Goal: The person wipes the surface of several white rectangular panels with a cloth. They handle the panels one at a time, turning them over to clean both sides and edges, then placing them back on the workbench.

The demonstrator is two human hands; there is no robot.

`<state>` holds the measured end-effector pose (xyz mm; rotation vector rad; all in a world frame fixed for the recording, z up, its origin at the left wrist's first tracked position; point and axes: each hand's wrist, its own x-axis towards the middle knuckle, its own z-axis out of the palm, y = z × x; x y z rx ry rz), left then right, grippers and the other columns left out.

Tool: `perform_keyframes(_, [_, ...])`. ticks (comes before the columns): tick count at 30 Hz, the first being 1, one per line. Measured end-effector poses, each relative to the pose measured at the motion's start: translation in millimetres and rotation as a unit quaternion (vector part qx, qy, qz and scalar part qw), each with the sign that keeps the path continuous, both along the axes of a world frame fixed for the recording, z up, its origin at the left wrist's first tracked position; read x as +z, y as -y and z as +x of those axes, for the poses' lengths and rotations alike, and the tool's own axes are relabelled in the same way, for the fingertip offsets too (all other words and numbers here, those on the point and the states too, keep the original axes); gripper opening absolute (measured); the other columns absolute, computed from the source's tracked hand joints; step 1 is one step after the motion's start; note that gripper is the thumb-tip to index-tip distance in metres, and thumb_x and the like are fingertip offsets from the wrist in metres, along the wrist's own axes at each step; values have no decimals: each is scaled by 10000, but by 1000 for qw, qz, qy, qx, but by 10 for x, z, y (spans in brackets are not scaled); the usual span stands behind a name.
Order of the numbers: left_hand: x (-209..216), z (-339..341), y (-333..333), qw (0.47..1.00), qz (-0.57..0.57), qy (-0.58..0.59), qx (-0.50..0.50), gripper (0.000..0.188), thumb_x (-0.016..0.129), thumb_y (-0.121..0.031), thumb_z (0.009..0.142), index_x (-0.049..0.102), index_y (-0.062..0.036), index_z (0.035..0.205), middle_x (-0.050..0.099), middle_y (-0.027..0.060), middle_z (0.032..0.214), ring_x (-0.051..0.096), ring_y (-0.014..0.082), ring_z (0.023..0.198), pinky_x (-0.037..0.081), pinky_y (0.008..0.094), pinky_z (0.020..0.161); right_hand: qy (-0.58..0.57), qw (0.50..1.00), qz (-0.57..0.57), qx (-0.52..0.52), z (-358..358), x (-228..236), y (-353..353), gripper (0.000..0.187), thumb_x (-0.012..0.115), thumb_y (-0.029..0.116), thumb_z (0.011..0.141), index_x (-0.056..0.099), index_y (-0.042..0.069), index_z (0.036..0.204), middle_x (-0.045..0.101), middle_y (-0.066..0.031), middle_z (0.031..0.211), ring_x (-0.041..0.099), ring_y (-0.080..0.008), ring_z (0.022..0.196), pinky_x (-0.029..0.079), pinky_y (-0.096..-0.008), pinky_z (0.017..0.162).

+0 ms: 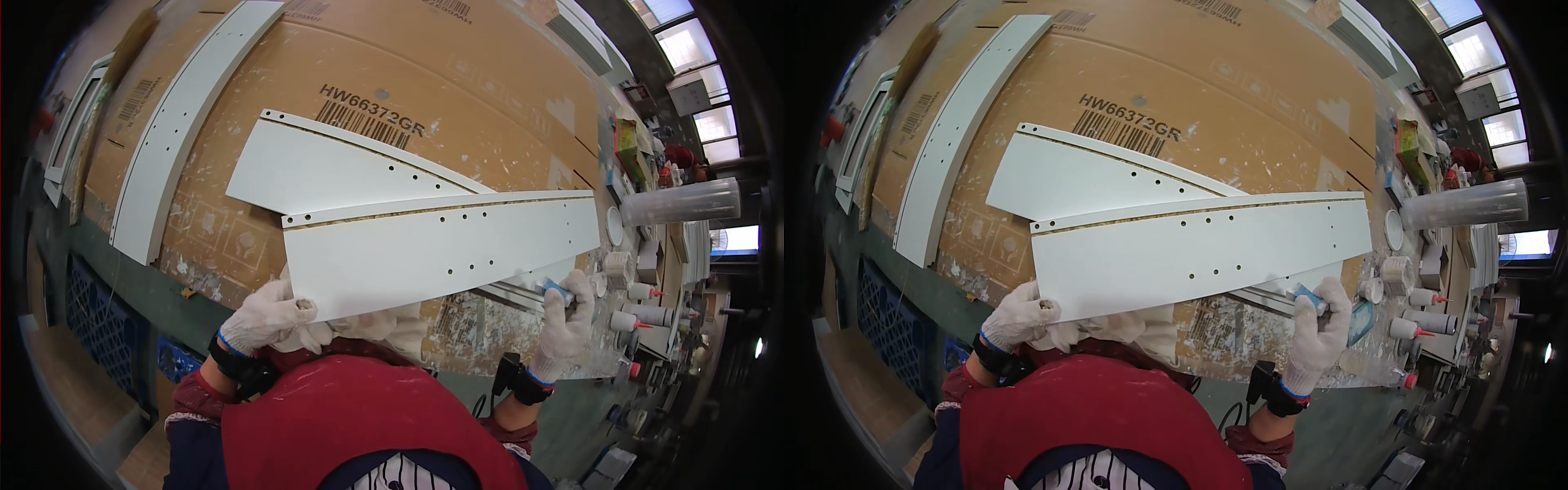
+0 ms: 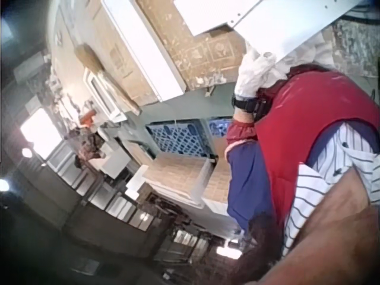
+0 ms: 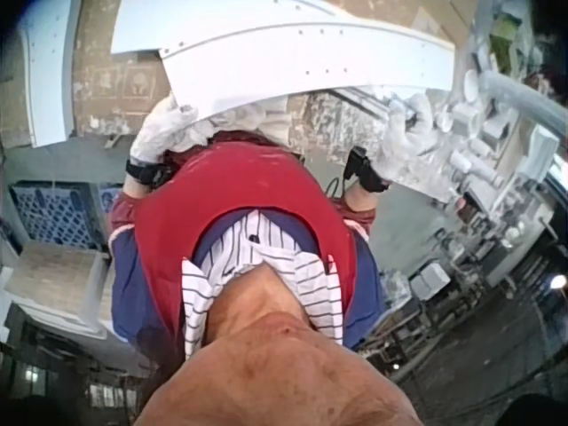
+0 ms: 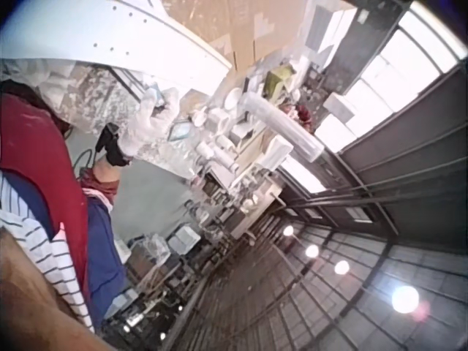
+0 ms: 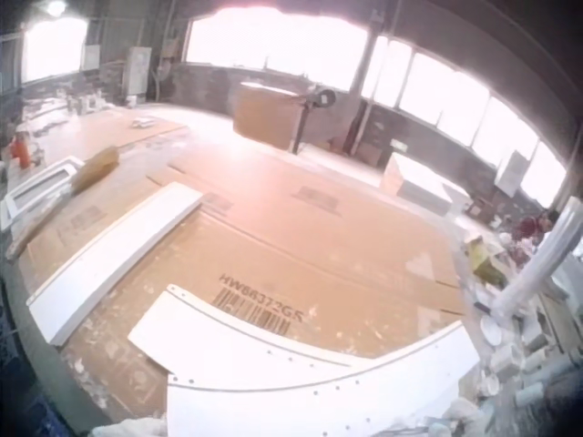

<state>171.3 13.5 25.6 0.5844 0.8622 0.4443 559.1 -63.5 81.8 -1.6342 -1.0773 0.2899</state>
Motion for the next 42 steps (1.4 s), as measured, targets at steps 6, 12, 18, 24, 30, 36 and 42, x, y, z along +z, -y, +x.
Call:
perform_keyframes(6, [217,122,-69,997,40,-22,-65,332,627,-145,897,577,60,1153,670,156,976,678,212,786,566,297,656,44,998,-35,27,32,-66,-84,367,628,-80,810,561,-49,1169,569,-61,1041,535,-115,901,450,-249,831])
perform_keyframes(12, [140,127,-51,997,56,-28,-52,327,644,-167,887,584,53,1122,674,123,931,668,190,760,546,276,626,-72,997,-32,-17,110,33,-160,375,585,-43,837,536,-50,1209,561,-39,954,523,-98,795,467,-245,758])
perform_keyframes(18, [20,102,-41,989,21,-134,-62,346,659,-46,844,552,-2,1170,609,-6,879,530,33,696,426,183,548,-191,940,-258,113,185,221,65,620,598,13,796,415,4,1388,523,-11,851,510,-102,743,454,-248,696])
perform_keyframes(24, [15,146,2,995,66,-77,-12,309,641,-45,866,529,16,1148,603,14,875,549,61,661,442,183,518,31,926,-354,130,62,147,-9,730,616,92,766,362,68,1450,548,-54,841,532,-143,737,465,-279,699])
perform_keyframes(30, [-138,30,-18,993,29,-105,-44,226,457,-101,972,515,47,1132,606,88,890,602,125,677,473,213,508,131,898,-403,120,-43,111,-13,772,598,109,772,308,108,1488,599,-124,880,574,-190,727,485,-322,691])
perform_keyframes(36, [-112,156,68,987,100,-123,12,214,448,-96,972,521,49,1112,612,103,873,601,134,657,464,233,470,-2,863,-358,358,-11,124,105,474,649,77,785,582,77,1254,601,-119,914,598,-215,759,489,-329,694])
perform_keyframes(42, [39,172,-13,990,68,-117,-35,200,487,-54,948,520,44,1119,610,88,878,594,119,683,469,227,510,-114,868,-317,364,86,140,165,270,662,22,791,663,-5,1060,584,-81,904,608,-172,787,485,-304,703])
